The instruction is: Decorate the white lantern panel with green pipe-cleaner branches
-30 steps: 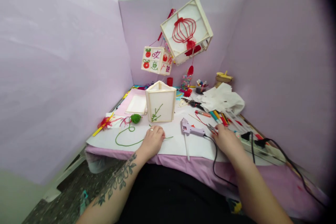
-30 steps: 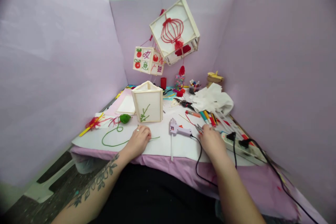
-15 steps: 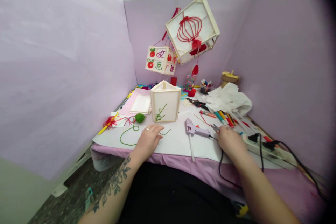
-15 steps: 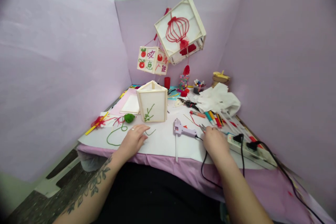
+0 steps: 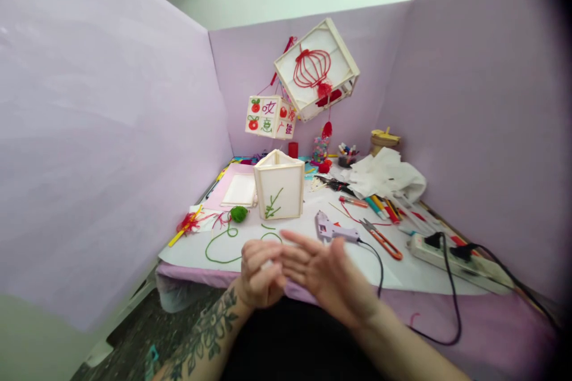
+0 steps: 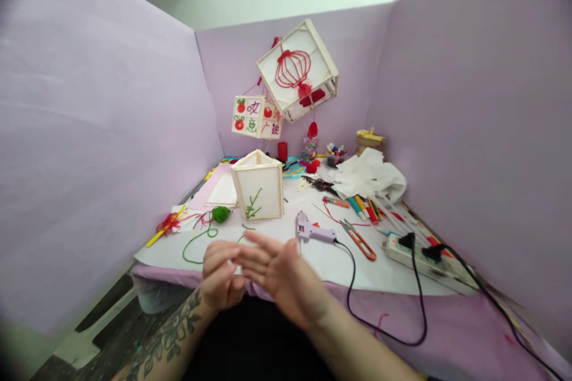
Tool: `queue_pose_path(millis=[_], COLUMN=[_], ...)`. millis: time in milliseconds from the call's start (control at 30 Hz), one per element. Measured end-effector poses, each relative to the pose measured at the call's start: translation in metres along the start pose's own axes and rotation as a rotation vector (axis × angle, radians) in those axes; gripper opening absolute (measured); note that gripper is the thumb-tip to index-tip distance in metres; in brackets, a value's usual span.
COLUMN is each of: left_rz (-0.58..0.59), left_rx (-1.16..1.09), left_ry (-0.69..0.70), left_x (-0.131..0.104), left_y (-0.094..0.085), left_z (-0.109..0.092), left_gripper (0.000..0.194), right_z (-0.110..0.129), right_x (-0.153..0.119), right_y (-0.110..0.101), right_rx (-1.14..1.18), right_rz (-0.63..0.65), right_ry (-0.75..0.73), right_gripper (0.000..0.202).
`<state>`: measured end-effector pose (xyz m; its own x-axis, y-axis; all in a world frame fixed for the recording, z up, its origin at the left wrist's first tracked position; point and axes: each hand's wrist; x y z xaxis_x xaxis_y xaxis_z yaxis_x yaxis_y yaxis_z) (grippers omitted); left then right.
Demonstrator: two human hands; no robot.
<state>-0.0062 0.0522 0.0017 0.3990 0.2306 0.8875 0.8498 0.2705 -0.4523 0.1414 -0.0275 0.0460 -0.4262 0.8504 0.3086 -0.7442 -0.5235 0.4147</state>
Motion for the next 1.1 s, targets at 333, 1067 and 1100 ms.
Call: queue_pose_path(millis=[333,1067,1100], left_rz=[0.775,0.358,0.328], left_rx=[-0.037,-0.348,-0.348], left_ry=[-0.246,-0.545,-0.564], left_x=[-0.006,-0.005,-0.006], left_y=[0.020,0.050,0.050], left_z=[0.053,0.034,0.034], left_gripper=[0.020,0.015,0.015], right_z=[0.036,0.004,-0.006], right_x=[-0.074,-0.060,-0.053], right_y=[-0.171,-0.093,-0.081], right_rx=[-1.896,-1.016,-1.021], right_rz=[-0.842,-0.646,-0.618], right_ry=[0.773,0.075,0.050], right_gripper=[0.027,0.034,0.034])
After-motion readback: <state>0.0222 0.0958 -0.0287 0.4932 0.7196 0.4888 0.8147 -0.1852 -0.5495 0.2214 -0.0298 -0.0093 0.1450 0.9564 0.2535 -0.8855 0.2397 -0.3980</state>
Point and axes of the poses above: each hand's wrist, its own x-axis towards the middle knuckle, its own y-axis out of the palm, z = x × y, and after that the axes turned 9 degrees about z, right-handed
